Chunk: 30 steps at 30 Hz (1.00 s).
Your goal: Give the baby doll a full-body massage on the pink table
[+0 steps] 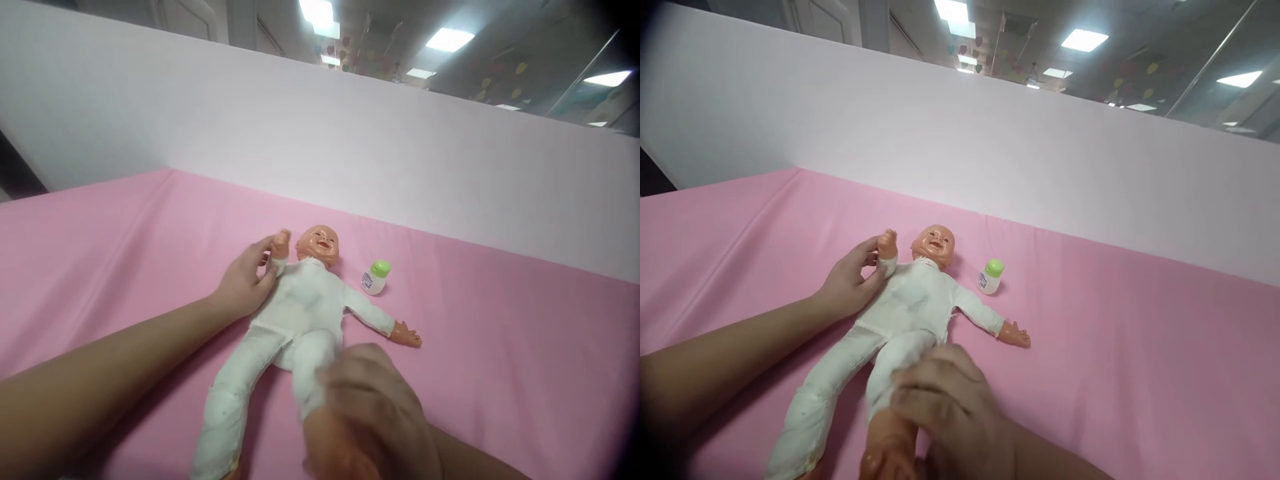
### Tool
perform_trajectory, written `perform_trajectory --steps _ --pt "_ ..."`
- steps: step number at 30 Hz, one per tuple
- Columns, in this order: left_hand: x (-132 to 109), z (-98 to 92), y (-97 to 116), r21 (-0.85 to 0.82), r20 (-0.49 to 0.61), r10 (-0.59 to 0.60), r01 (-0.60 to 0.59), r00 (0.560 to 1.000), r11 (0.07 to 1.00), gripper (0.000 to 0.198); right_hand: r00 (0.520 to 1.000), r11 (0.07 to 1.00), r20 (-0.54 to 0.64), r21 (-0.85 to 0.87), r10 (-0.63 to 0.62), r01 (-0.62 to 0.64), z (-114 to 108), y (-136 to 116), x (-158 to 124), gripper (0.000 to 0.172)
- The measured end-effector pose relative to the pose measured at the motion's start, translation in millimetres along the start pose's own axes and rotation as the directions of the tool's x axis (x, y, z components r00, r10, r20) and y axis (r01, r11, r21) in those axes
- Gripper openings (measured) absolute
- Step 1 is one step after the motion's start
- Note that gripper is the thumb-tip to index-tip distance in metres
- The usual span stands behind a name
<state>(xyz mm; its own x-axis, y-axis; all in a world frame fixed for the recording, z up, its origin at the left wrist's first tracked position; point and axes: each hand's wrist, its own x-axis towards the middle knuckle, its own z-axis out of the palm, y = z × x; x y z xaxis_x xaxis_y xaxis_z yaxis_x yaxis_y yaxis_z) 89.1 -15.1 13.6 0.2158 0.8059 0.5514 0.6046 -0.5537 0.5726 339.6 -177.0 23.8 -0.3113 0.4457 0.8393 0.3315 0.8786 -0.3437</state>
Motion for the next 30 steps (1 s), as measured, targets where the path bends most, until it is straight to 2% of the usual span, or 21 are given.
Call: perform_trajectory --steps 2,5,8,11,14,16,18,20,22,24,25,26,28,30 --pt "-1 1.4 3 0.097 0.085 0.176 -0.184 0.981 0.978 0.055 0.999 0.989 -0.034 -0.146 -0.041 0.036 -9 11 5 0.031" --pt "1 3.9 0 0.145 0.176 0.326 -0.352 0.929 0.925 0.052 0.998 0.959 -0.022 -0.281 -0.056 0.048 -10 33 6 0.038" --pt "3 5.3 -6 0.14 0.209 0.38 -0.412 0.901 0.9 0.052 1.0 0.967 0.017 -0.254 0.019 -0.014 -1 53 3 0.043" --pt "3 6.0 -7 0.115 0.221 0.358 -0.388 0.907 0.914 0.054 0.997 0.979 0.028 -0.193 0.071 -0.064 10 64 1 0.045" --pt "2 5.5 -4 0.12 0.186 0.216 -0.24 0.959 0.963 0.057 0.999 0.976 -0.006 -0.21 0.05 -0.05 14 65 1 0.047" --pt "2 3.9 -5 0.097 0.133 0.067 -0.08 0.989 0.992 0.058 1.0 0.975 -0.02 -0.22 -0.005 0.001 13 61 1 0.05" --pt "5 1.5 -11 0.029 0.062 -0.112 0.11 0.992 0.993 0.06 0.997 0.973 -0.026 -0.222 -0.076 0.069 11 52 1 0.053" --pt "9 -1.0 -24 -0.081 -0.002 -0.311 0.31 0.95 0.947 0.061 0.991 0.968 0.0 -0.217 -0.131 0.128 10 40 0 0.053" --pt "15 -2.9 -39 -0.212 -0.023 -0.49 0.474 0.872 0.854 0.054 0.984 0.968 0.062 -0.179 -0.167 0.176 11 26 -2 0.049" --pt "21 -4.0 -54 -0.324 -0.021 -0.612 0.573 0.791 0.753 0.043 0.977 0.973 0.132 -0.134 -0.168 0.186 13 13 -8 0.04" --pt "23 -4.3 -59 -0.358 -0.02 -0.645 0.597 0.764 0.718 0.039 0.971 0.975 0.176 -0.12 -0.163 0.185 15 8 -12 0.034" --pt "25 -4.4 -63 -0.379 -0.023 -0.664 0.608 0.747 0.697 0.037 0.961 0.977 0.231 -0.114 -0.152 0.182 17 4 -16 0.029" --pt "28 -4.0 -67 -0.392 -0.026 -0.671 0.61 0.741 0.689 0.035 0.919 0.975 0.368 -0.11 -0.143 0.196 21 -1 -24 0.02" --pt "28 -3.0 -68 -0.392 -0.027 -0.662 0.601 0.749 0.696 0.037 0.845 0.969 0.513 -0.087 -0.154 0.23 25 -2 -30 0.018"
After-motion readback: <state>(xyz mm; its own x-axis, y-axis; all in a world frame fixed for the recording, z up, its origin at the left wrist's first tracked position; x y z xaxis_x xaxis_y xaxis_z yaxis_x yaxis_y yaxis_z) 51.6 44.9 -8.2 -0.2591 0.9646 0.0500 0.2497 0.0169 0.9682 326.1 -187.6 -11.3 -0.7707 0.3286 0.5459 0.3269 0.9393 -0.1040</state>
